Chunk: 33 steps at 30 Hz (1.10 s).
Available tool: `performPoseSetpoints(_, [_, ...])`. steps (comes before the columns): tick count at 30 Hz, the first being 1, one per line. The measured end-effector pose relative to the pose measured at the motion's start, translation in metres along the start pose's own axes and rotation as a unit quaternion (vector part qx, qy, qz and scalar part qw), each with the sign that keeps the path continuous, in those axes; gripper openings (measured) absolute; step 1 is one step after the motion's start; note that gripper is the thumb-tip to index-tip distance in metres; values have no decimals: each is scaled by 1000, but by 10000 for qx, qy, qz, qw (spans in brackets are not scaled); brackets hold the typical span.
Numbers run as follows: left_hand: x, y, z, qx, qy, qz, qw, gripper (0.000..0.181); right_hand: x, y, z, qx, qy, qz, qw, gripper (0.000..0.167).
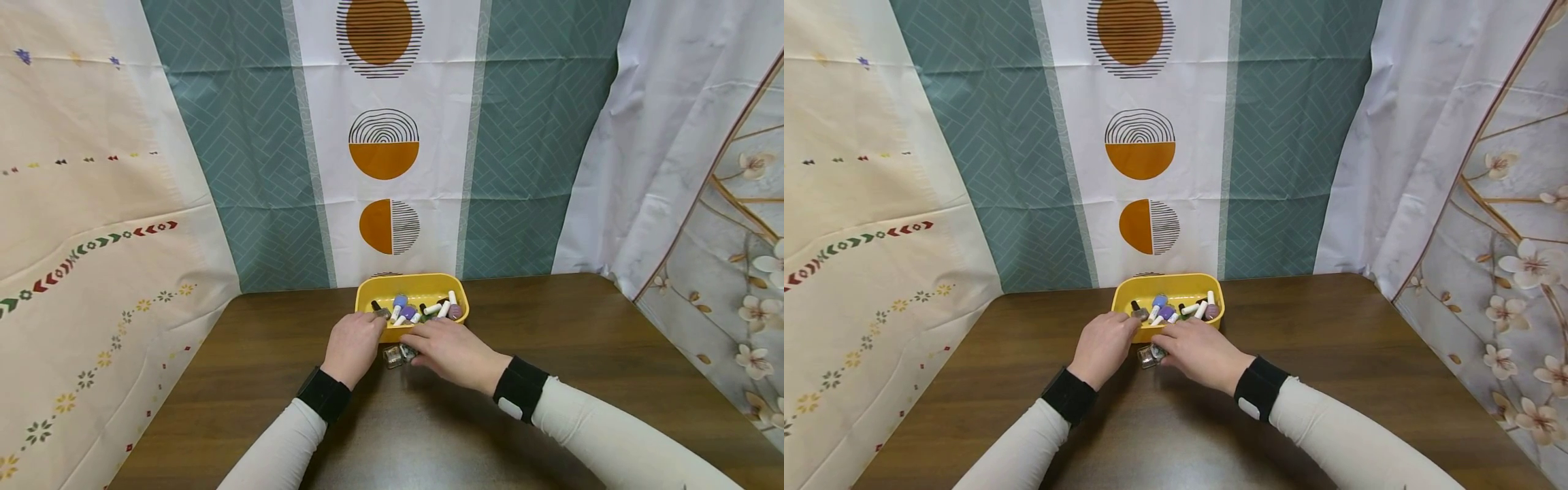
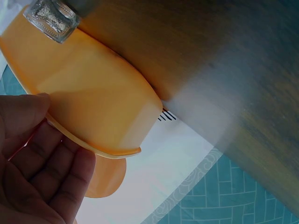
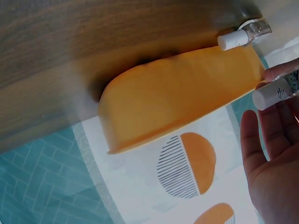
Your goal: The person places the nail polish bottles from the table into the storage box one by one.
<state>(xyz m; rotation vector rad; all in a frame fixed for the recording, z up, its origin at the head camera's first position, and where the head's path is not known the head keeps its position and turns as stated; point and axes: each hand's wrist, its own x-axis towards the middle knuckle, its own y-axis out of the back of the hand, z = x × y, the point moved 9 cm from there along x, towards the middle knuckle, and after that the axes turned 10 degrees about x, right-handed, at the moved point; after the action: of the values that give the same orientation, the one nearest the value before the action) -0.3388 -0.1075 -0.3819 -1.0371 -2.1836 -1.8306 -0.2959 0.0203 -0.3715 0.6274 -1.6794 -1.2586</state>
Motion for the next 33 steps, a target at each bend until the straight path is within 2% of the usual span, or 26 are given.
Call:
performPoseSetpoints(6, [0, -1, 0, -17, 12, 10, 10000, 18, 3, 6, 6, -100, -2, 170, 9998, 48])
performPoseSetpoints(13, [-1, 0, 0, -31, -13, 73, 10000, 19, 7, 10, 22, 99, -445, 86, 9989, 51])
performPoseSetpoints(22, [-2, 1, 1, -50, -54, 192, 9998, 16, 10, 13, 41, 2, -791, 31, 9969, 54])
performPoseSetpoints(33, [0, -2, 0, -75, -25, -3, 10000, 20, 17, 16, 64, -51, -1178, 111, 9930, 46])
